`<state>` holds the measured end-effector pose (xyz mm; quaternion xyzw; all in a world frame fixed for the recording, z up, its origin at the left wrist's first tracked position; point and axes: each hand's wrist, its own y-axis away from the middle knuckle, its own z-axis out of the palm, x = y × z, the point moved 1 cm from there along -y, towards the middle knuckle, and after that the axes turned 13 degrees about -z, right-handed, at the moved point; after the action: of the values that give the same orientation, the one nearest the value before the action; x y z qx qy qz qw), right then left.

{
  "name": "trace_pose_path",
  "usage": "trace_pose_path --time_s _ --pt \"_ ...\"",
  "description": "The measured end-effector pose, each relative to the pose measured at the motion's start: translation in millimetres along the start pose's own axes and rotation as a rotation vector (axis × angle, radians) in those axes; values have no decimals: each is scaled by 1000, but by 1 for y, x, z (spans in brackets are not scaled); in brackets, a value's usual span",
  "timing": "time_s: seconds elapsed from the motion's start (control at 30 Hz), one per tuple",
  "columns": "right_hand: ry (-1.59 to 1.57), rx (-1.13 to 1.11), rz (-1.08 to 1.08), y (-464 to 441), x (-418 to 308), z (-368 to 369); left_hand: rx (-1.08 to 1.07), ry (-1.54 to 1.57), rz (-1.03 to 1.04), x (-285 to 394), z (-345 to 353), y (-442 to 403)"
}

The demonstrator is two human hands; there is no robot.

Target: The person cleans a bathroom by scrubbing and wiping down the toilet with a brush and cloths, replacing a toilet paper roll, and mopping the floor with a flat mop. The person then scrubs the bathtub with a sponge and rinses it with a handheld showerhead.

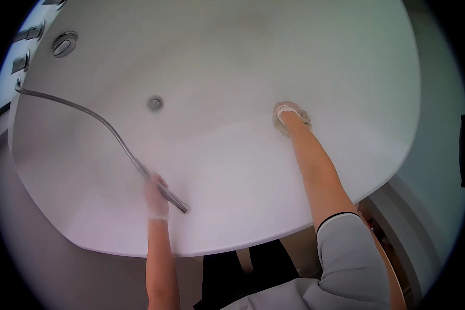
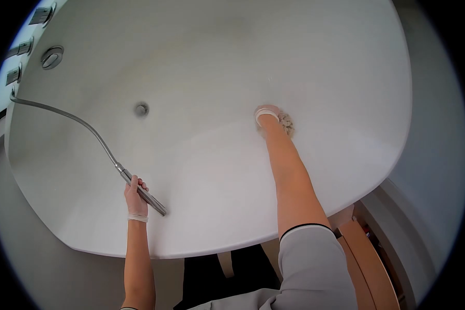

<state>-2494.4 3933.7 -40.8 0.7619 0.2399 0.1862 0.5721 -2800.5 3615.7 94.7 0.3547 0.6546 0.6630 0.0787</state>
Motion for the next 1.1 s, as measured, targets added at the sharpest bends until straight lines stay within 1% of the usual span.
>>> trace_pose_path --time_s 0.03,0.07,0.1,0.13,0.17,0.2,0.27,0.3,0.33,0.37,0.4,0.43,0.47,0.5,0.53,0.57,0.63,0.67,0.7,0.73,0.77,0.8,0.83,0.9,0.93,0.97,1.0,1.03,1.07,1.1 --pt "-96 -8 -57 -13 -20 10 11 -35 11 12 5 9" --pt "-102 -211 -81 -46 -62 32 28 -87 6 18 2 13" --pt "92 -330 -408 -12 -115 17 28 -134 8 26 3 12" --pt "-86 -193 -447 33 -160 -5 15 -135 3 32 4 12" --pt "-214 -199 -512 42 -204 -1 23 -139 12 34 2 17" --pt "-329 -109 -555 67 -241 -4 27 -141 20 36 3 21" --pt "-256 -120 -647 102 -263 -2 11 -163 15 43 1 21" --pt "-230 -79 -656 104 -230 7 -2 -184 26 43 10 24" --pt "-212 -46 -677 112 -182 21 -13 -161 18 46 17 37" --pt "-270 -80 -397 142 -118 1 -16 -157 -10 43 15 41" --pt "-242 -46 -208 143 -46 11 -26 -150 1 42 10 43" --pt "-118 -55 -151 138 44 32 -47 -156 19 42 7 39" --pt "-115 -64 102 173 109 22 8 -178 87 38 7 38" --pt "-133 46 178 195 183 37 -1 -167 77 34 8 39" --pt "-151 159 246 206 228 47 -7 -116 80 34 9 40" --pt "-141 156 244 202 216 44 -6 -68 84 34 7 43" --pt "40 -49 99 188 142 46 -11 -30 62 35 16 54" --pt "5 -117 -92 180 71 41 -24 20 26 35 16 56" --pt "-240 -45 -178 192 -17 20 -33 72 -5 37 15 58" --pt "-248 -77 -401 191 -89 14 -29 71 -14 40 15 63" --pt "-288 -86 -562 197 -149 8 -6 44 -3 43 21 67" --pt "-319 -86 -651 207 -190 6 9 6 6 45 25 69" --pt "-328 -148 -707 222 -199 -2 13 -33 0 45 25 68" --pt "-391 -138 -577 232 -156 8 -8 -92 11 41 23 63" --pt "-354 -134 -448 234 -111 21 -32 -84 5 34 22 54" --pt "-421 -76 -339 250 -56 29 -31 -81 -1 27 19 47" --pt "-320 -20 -314 265 -2 40 -21 -87 -8 26 15 44" --pt "-346 -89 -115 282 55 51 -36 -74 -9 25 18 44" --pt "-320 -54 0 298 112 70 -21 5 -36 25 19 46" --pt "-168 -114 166 315 154 83 -6 87 -62 24 19 46"
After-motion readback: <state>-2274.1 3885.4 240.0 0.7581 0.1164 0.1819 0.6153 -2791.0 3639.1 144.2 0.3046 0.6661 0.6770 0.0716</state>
